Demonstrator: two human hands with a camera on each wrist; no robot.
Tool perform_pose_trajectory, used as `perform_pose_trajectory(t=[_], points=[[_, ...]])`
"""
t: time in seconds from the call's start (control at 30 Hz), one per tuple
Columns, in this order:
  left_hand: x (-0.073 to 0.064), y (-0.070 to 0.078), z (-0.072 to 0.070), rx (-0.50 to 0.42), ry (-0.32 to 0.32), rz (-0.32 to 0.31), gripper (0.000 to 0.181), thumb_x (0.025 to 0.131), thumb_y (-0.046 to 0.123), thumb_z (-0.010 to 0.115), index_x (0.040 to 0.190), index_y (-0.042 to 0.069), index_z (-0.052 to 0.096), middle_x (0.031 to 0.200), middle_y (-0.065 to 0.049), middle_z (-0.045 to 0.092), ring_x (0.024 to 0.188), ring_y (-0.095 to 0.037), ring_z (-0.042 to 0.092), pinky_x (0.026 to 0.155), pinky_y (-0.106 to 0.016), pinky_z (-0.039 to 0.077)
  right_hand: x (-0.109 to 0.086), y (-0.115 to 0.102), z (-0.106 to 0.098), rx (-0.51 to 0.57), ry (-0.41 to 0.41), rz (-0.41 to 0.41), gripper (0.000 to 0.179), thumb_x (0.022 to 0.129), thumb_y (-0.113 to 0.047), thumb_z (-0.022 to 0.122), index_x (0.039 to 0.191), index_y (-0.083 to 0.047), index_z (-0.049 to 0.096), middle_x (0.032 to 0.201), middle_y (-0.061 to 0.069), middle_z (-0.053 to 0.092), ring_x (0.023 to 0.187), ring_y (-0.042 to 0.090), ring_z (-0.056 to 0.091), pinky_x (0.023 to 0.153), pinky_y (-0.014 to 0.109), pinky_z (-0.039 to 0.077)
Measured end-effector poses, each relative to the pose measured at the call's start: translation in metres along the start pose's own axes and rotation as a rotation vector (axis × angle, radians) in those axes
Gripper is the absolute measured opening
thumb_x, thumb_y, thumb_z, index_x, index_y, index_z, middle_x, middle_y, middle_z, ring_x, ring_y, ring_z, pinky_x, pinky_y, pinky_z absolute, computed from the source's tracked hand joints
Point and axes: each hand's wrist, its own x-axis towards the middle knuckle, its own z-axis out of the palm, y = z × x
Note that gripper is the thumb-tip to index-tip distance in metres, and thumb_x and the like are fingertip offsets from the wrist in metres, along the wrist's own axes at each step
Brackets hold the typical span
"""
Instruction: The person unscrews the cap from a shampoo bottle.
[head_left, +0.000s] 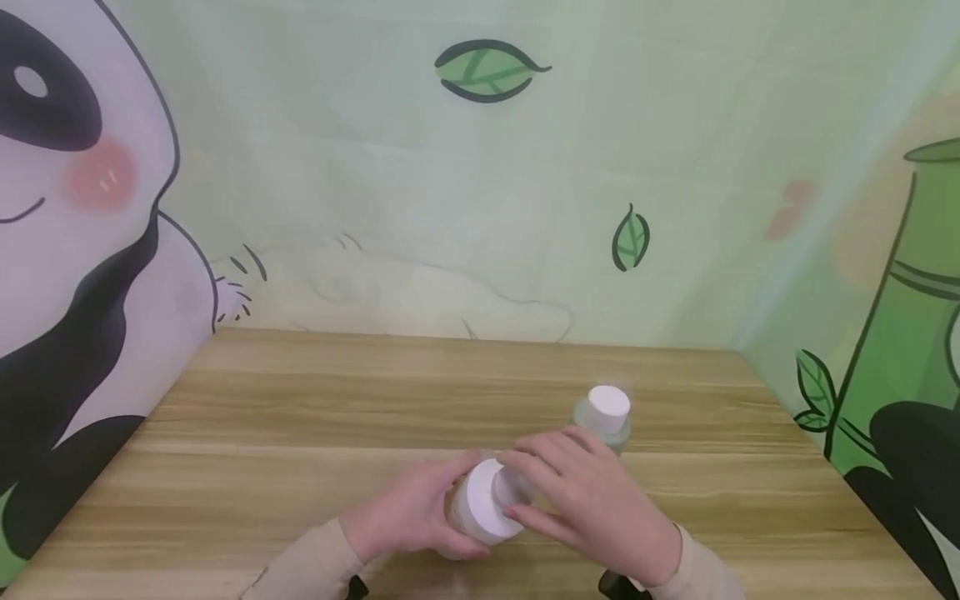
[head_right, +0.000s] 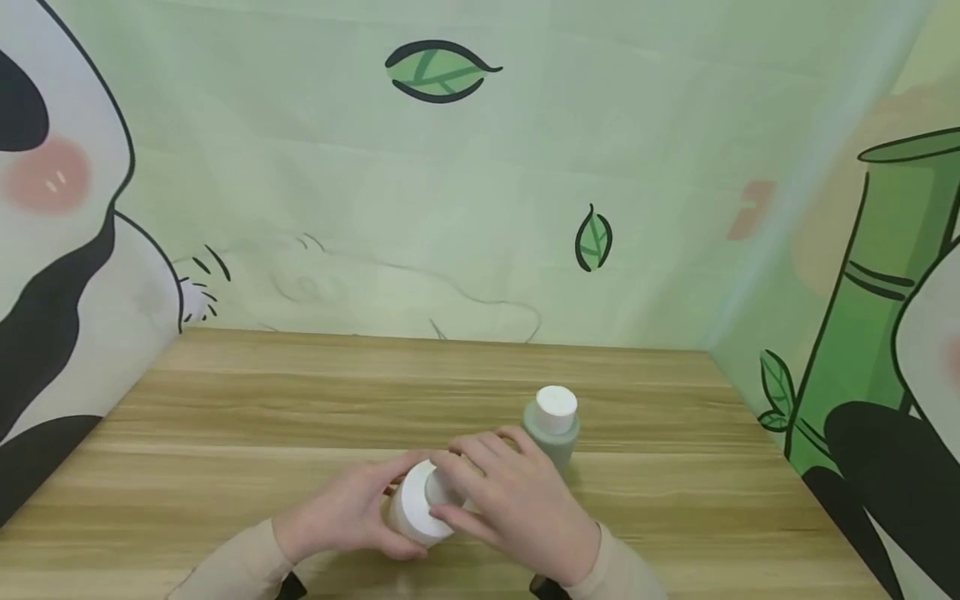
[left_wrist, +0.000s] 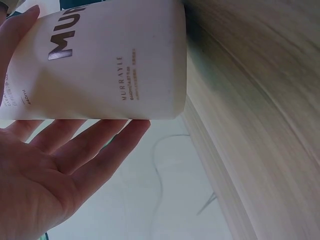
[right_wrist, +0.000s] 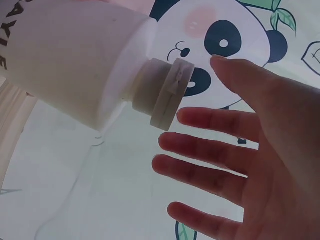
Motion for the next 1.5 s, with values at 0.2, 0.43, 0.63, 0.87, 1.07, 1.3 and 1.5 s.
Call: perform_pose_trajectory(t=[0.2,0.43,0.63,0.87,1.07,1.3,1.5], points=[[0.0006,-0.0022,-0.0023,0.02,0.021,0.031,0.078,0.065,0.04,0.087,0.132,0.026,0.05,0.109,0.004,0.071,0.094,-0.007,0.064,0.08,-0.028,0.053,0.0018,0.0008,0.0021,-0.015,0.009,0.034,0.035,0.088,-0.049,0.063,0.105,-0.018,0.064,0.096,-0.01,0.065,0.089,0.008,0.06,0.085,0.032,0.048],[0.0035,-0.0018,-0.0037,0.028,0.01,0.018,0.078,0.065,0.039,0.087,0.132,0.027,0.05,0.109,0.006,0.07,0.094,-0.004,0.063,0.08,-0.025,0.052,0.0034,0.001,0.0053,-0.045,0.035,0.021,0.033,0.085,-0.046,0.068,0.101,-0.017,0.064,0.091,-0.01,0.063,0.083,0.007,0.059,0.081,0.03,0.049],[0.0048,-0.0024,-0.0049,0.025,0.016,0.017,0.078,0.065,0.039,0.087,0.133,0.027,0.05,0.111,0.005,0.07,0.093,-0.005,0.063,0.08,-0.025,0.052,0.0048,0.0002,0.0037,-0.037,0.018,-0.01,0.039,0.072,-0.031,0.08,0.106,-0.018,0.064,0.097,-0.007,0.065,0.088,0.009,0.061,0.08,0.029,0.051],[0.0053,-0.0038,-0.0063,0.038,0.037,0.036,0.08,0.064,0.04,0.087,0.134,0.026,0.05,0.109,0.005,0.071,0.09,-0.004,0.063,0.078,-0.025,0.052,0.0061,0.0007,0.0015,-0.02,-0.002,-0.021,0.05,0.075,-0.035,0.079,0.119,-0.019,0.062,0.109,-0.006,0.065,0.097,0.01,0.062,0.081,0.029,0.05],[0.0035,-0.0019,-0.006,0.028,0.034,0.02,0.08,0.064,0.039,0.087,0.135,0.026,0.05,0.111,0.006,0.069,0.094,-0.004,0.062,0.079,-0.024,0.051,0.006,0.0008,0.0029,-0.029,0.018,0.04,0.044,0.082,-0.046,0.071,0.113,-0.016,0.064,0.1,-0.009,0.065,0.089,0.009,0.061,0.077,0.028,0.049],[-0.0006,-0.0006,0.0007,0.016,0.019,0.015,0.079,0.065,0.039,0.087,0.134,0.027,0.05,0.11,0.007,0.069,0.093,-0.001,0.061,0.078,-0.021,0.05,0.0014,-0.0036,0.0047,-0.047,0.021,0.056,0.035,0.082,-0.049,0.07,0.1,-0.019,0.063,0.089,-0.012,0.062,0.081,0.005,0.059,0.075,0.027,0.049],[-0.0009,-0.0025,0.0026,-0.006,0.032,0.033,0.079,0.065,0.038,0.087,0.134,0.028,0.049,0.112,0.007,0.069,0.095,-0.002,0.061,0.079,-0.022,0.051,-0.0004,-0.0037,0.0047,-0.031,0.017,0.042,0.036,0.078,-0.041,0.076,0.103,-0.019,0.063,0.093,-0.011,0.064,0.085,0.006,0.06,0.076,0.028,0.05]])
